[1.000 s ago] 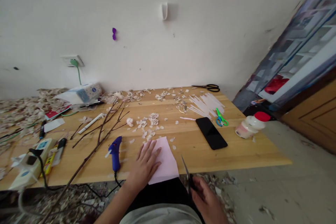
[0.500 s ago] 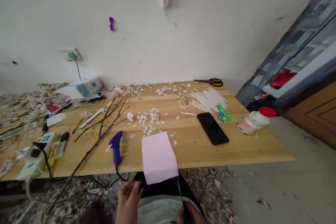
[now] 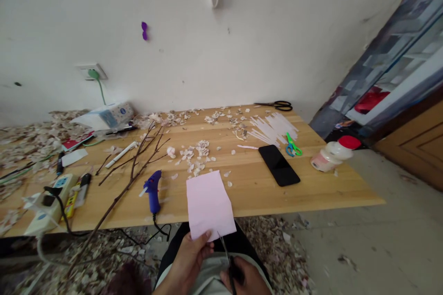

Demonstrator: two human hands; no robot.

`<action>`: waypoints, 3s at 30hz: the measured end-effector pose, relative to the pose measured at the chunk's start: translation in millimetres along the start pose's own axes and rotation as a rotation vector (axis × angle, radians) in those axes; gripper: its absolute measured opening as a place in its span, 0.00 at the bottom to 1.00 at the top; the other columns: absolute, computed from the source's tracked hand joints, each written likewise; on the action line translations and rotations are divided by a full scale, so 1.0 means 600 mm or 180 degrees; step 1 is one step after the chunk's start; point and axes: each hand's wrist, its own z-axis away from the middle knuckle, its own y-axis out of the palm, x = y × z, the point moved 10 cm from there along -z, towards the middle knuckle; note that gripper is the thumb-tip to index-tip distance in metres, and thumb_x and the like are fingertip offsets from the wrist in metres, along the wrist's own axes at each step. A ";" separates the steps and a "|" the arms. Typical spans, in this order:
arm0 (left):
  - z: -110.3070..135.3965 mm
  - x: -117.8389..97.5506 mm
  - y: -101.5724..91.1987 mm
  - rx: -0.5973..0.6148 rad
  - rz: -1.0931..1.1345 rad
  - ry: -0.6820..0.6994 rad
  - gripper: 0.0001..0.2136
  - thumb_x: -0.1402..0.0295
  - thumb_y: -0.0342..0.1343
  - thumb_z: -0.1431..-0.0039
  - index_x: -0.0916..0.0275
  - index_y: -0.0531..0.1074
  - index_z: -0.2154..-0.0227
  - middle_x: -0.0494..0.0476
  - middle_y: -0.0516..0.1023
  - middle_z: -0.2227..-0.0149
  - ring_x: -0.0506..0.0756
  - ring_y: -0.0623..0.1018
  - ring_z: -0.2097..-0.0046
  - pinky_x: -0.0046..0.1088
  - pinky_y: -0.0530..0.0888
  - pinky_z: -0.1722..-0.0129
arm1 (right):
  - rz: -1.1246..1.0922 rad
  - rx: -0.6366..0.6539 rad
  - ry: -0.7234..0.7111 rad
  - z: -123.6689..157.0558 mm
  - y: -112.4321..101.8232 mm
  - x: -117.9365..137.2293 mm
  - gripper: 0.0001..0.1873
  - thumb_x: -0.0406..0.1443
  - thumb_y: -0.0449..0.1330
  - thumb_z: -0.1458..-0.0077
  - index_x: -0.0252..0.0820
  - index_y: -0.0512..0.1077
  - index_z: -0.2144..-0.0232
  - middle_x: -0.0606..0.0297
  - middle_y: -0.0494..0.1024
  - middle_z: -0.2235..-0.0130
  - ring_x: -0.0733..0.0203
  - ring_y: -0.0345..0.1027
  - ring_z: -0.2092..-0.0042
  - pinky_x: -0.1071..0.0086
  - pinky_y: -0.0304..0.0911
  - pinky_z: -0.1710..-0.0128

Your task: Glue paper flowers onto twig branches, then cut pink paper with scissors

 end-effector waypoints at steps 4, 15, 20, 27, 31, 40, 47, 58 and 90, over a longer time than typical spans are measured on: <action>-0.007 0.002 -0.004 -0.0119 0.0057 0.0035 0.17 0.68 0.80 0.68 0.70 0.82 0.75 0.57 0.82 0.76 0.50 0.75 0.77 0.24 0.75 0.75 | -0.0311 0.0063 -0.0023 -0.001 -0.001 0.008 0.20 0.54 0.61 0.49 0.44 0.77 0.68 0.62 0.82 0.66 0.49 0.75 0.60 0.64 0.68 0.57; 0.019 0.018 -0.001 -0.0114 0.0175 -0.0170 0.13 0.72 0.78 0.61 0.68 0.80 0.74 0.55 0.80 0.76 0.50 0.77 0.76 0.23 0.76 0.76 | -0.0493 0.0461 -0.0031 -0.002 0.012 0.028 0.20 0.50 0.61 0.46 0.40 0.79 0.61 0.58 0.84 0.59 0.47 0.76 0.53 0.62 0.67 0.50; 0.016 0.019 0.003 -0.0070 0.0126 -0.0149 0.12 0.72 0.78 0.61 0.69 0.81 0.75 0.55 0.80 0.78 0.50 0.76 0.77 0.22 0.76 0.77 | -0.0516 0.0377 -0.0034 -0.002 0.010 0.020 0.21 0.52 0.62 0.46 0.40 0.78 0.64 0.58 0.84 0.61 0.45 0.76 0.54 0.61 0.68 0.53; 0.012 0.020 -0.011 -0.0107 0.0060 -0.0049 0.12 0.71 0.78 0.62 0.68 0.81 0.75 0.54 0.80 0.78 0.50 0.76 0.77 0.23 0.76 0.75 | -0.0379 0.0333 -0.0008 -0.005 0.011 0.001 0.22 0.54 0.61 0.46 0.41 0.76 0.67 0.60 0.83 0.64 0.48 0.76 0.58 0.63 0.68 0.57; 0.012 0.021 -0.012 -0.0091 0.0021 -0.0020 0.12 0.70 0.78 0.62 0.68 0.81 0.75 0.55 0.80 0.78 0.50 0.76 0.76 0.24 0.76 0.75 | -0.0285 0.0257 0.0016 -0.006 0.012 -0.006 0.23 0.56 0.61 0.48 0.41 0.76 0.70 0.62 0.82 0.67 0.50 0.75 0.60 0.64 0.67 0.60; 0.009 0.024 -0.013 -0.0082 -0.0044 -0.0017 0.13 0.69 0.78 0.63 0.68 0.82 0.74 0.55 0.81 0.78 0.51 0.76 0.76 0.25 0.76 0.74 | -0.0288 0.0237 0.0027 -0.007 0.013 -0.012 0.21 0.53 0.61 0.46 0.40 0.74 0.71 0.61 0.80 0.69 0.52 0.73 0.63 0.65 0.66 0.63; 0.009 0.024 -0.015 -0.0119 -0.0032 -0.0064 0.15 0.67 0.79 0.64 0.68 0.82 0.75 0.55 0.82 0.77 0.52 0.78 0.74 0.26 0.77 0.72 | -0.0347 0.0263 -0.0071 -0.004 0.013 0.004 0.23 0.55 0.60 0.46 0.41 0.76 0.68 0.60 0.81 0.66 0.49 0.74 0.59 0.63 0.67 0.57; 0.014 0.022 -0.013 -0.0126 -0.0049 -0.0072 0.17 0.65 0.80 0.68 0.68 0.82 0.76 0.55 0.81 0.78 0.53 0.77 0.75 0.27 0.77 0.71 | -0.0360 0.0209 -0.0029 -0.007 0.012 -0.008 0.18 0.50 0.65 0.49 0.41 0.74 0.72 0.62 0.79 0.68 0.50 0.72 0.62 0.64 0.65 0.61; 0.013 0.027 -0.021 -0.0146 -0.0189 -0.0103 0.16 0.63 0.80 0.67 0.67 0.82 0.76 0.56 0.81 0.78 0.53 0.78 0.74 0.28 0.78 0.70 | -0.0241 0.0290 -0.0141 -0.008 0.016 -0.002 0.20 0.48 0.61 0.43 0.39 0.78 0.58 0.54 0.83 0.55 0.47 0.76 0.53 0.60 0.67 0.50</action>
